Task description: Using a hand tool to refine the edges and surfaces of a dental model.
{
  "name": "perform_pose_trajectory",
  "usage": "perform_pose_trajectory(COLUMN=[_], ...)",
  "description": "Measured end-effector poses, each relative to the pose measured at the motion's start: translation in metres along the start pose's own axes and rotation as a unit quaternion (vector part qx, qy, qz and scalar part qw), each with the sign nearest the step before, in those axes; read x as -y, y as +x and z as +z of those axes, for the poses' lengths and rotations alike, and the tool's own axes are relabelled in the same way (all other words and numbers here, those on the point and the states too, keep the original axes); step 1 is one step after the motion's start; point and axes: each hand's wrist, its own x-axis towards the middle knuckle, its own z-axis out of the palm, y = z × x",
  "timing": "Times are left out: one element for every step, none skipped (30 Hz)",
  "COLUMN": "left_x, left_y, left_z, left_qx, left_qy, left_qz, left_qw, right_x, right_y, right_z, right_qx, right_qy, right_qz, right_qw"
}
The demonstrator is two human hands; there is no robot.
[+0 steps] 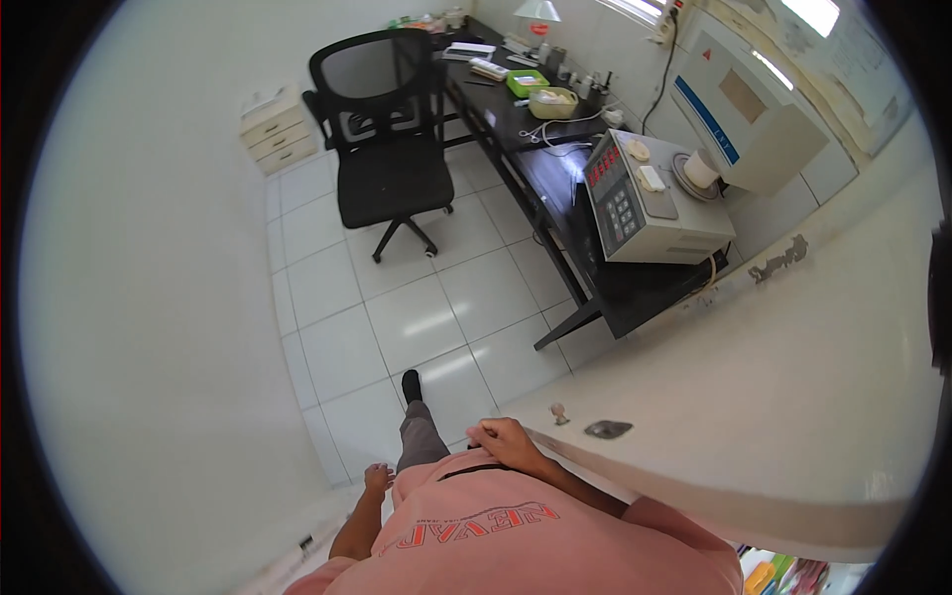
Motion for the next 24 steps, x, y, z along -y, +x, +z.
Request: perform_pose_trajectory(left_x=[-0.027, -0.055, -0.082, -0.11, -0.14, -0.178, -0.228, -0.292, -0.341, -0.386, -0.422, -0.449, -0.471, -0.484, -0.493, -0.502, -0.508, -0.512, -0.511, -0.51, -0.504, -0.493, -0.479, -0.462], left_y=[0.017, 0.038, 0.058, 0.068, 0.08, 0.084, 0.074, 0.035, 0.011, -0.021, -0.038, -0.032, -0.026, -0.02, -0.009, 0.007, 0.023, 0.033, 0.042, 0.052, 0.069, 0.094, 0.127, 0.165], left_z=[-0.006, -0.007, -0.005, -0.008, -0.008, -0.001, 0.016, 0.042, 0.055, 0.07, 0.082, 0.09, 0.098, 0.102, 0.103, 0.108, 0.112, 0.113, 0.111, 0.111, 0.107, 0.097, 0.084, 0.064], left_qx=[-0.002, 0.003, -0.008, -0.019, 0.008, 0.034, 0.08, 0.104, 0.122, 0.154, 0.186, 0.192, 0.228, 0.262, 0.268, 0.264, 0.257, 0.263, 0.266, 0.27, 0.26, 0.247, 0.232, 0.215], left_qy=[0.048, 0.062, 0.055, 0.049, 0.069, 0.086, 0.122, 0.166, 0.228, 0.231, 0.231, 0.237, 0.234, 0.233, 0.241, 0.243, 0.244, 0.252, 0.242, 0.234, 0.246, 0.255, 0.302, 0.346], left_qz=[0.014, 0.018, 0.035, 0.05, 0.122, 0.189, 0.287, 0.382, 0.448, 0.478, 0.506, 0.503, 0.476, 0.448, 0.446, 0.396, 0.342, 0.341, 0.291, 0.242, 0.239, 0.235, 0.239, 0.244], left_qw=[0.999, 0.998, 0.998, 0.997, 0.99, 0.978, 0.947, 0.903, 0.856, 0.833, 0.81, 0.809, 0.817, 0.822, 0.819, 0.845, 0.87, 0.866, 0.886, 0.902, 0.903, 0.905, 0.893, 0.88], right_x=[-0.004, -0.008, -0.007, 0.006, 0.021, 0.037, 0.04, 0.033, 0.028, 0.017, 0.006, 0.001, 0.0, 0.006, 0.011, -0.006, -0.011, -0.014, -0.018, -0.028, -0.037, -0.042, -0.046, -0.046], right_y=[0.013, 0.026, 0.04, 0.052, 0.07, 0.087, 0.107, 0.132, 0.158, 0.184, 0.205, 0.224, 0.238, 0.243, 0.247, 0.254, 0.254, 0.25, 0.245, 0.238, 0.234, 0.232, 0.23, 0.233], right_z=[-0.003, -0.004, -0.002, 0.0, 0.0, 0.002, 0.003, 0.002, 0.001, -0.004, -0.015, -0.03, -0.052, -0.081, -0.114, -0.149, -0.183, -0.212, -0.238, -0.264, -0.283, -0.293, -0.305, -0.316], right_qx=[-0.014, -0.036, -0.054, -0.064, -0.12, -0.172, -0.184, -0.235, -0.274, -0.335, -0.383, -0.431, -0.479, -0.524, -0.567, -0.65, -0.723, -0.777, -0.824, -0.849, -0.87, -0.872, -0.869, -0.865], right_qy=[0.009, 0.093, 0.178, 0.189, 0.253, 0.314, 0.323, 0.286, 0.244, 0.077, -0.096, -0.109, -0.124, -0.09, -0.053, -0.033, -0.026, -0.037, -0.05, -0.06, -0.07, -0.07, -0.078, -0.086], right_qz=[0.002, 0.038, 0.076, 0.08, 0.076, 0.073, 0.077, 0.035, -0.005, -0.051, -0.092, -0.105, -0.116, -0.068, -0.022, -0.026, 0.007, 0.032, 0.058, 0.083, 0.106, 0.11, 0.137, 0.163], right_qw=[1.0, 0.994, 0.98, 0.977, 0.957, 0.931, 0.925, 0.928, 0.93, 0.938, 0.914, 0.889, 0.861, 0.844, 0.822, 0.759, 0.69, 0.628, 0.562, 0.518, 0.476, 0.472, 0.469, 0.467])
